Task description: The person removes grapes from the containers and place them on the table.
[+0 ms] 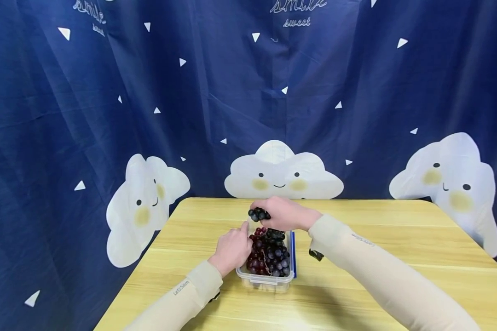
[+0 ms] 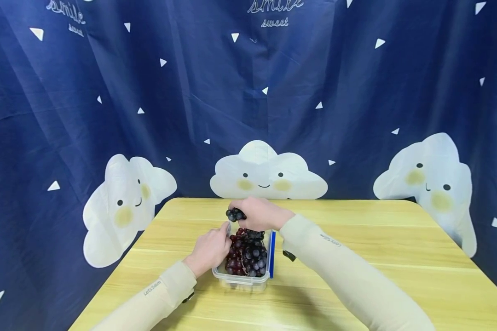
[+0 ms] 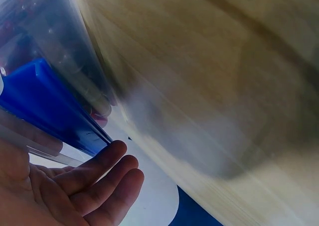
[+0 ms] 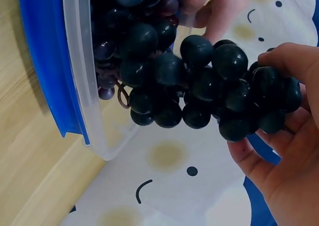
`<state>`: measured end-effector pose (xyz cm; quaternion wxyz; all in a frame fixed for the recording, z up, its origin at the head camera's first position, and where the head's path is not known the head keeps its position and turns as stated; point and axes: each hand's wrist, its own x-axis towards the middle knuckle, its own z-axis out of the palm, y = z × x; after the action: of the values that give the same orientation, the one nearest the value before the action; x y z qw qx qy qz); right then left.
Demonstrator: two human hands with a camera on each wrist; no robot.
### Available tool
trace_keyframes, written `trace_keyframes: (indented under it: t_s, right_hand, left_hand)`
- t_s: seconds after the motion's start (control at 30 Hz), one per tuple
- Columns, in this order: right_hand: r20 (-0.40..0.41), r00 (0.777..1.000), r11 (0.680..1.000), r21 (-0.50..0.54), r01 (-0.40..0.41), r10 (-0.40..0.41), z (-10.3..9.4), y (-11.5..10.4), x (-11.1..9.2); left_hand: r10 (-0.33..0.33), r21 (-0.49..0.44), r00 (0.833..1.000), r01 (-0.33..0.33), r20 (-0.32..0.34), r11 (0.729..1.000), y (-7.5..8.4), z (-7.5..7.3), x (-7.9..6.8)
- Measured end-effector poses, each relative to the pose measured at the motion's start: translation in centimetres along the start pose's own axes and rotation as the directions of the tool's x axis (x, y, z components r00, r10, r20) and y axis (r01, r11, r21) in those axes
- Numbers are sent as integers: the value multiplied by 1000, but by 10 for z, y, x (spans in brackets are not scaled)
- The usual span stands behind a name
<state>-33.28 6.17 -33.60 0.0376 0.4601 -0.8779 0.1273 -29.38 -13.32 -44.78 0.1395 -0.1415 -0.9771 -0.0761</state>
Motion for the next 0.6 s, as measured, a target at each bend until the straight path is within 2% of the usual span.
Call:
trace_keyframes:
  t_s: [0.37,0.6]
  right_hand:
    - [-59,998,998,38,41,-39,-10,0,-8]
    - [-132,991,998,53,29,-22,-20,1,-17]
  left_hand:
    - [4,-8,1000,-4,2,1000,-1,1,0]
    - [-8,-18,1000,8,12,1000,-2,2,1]
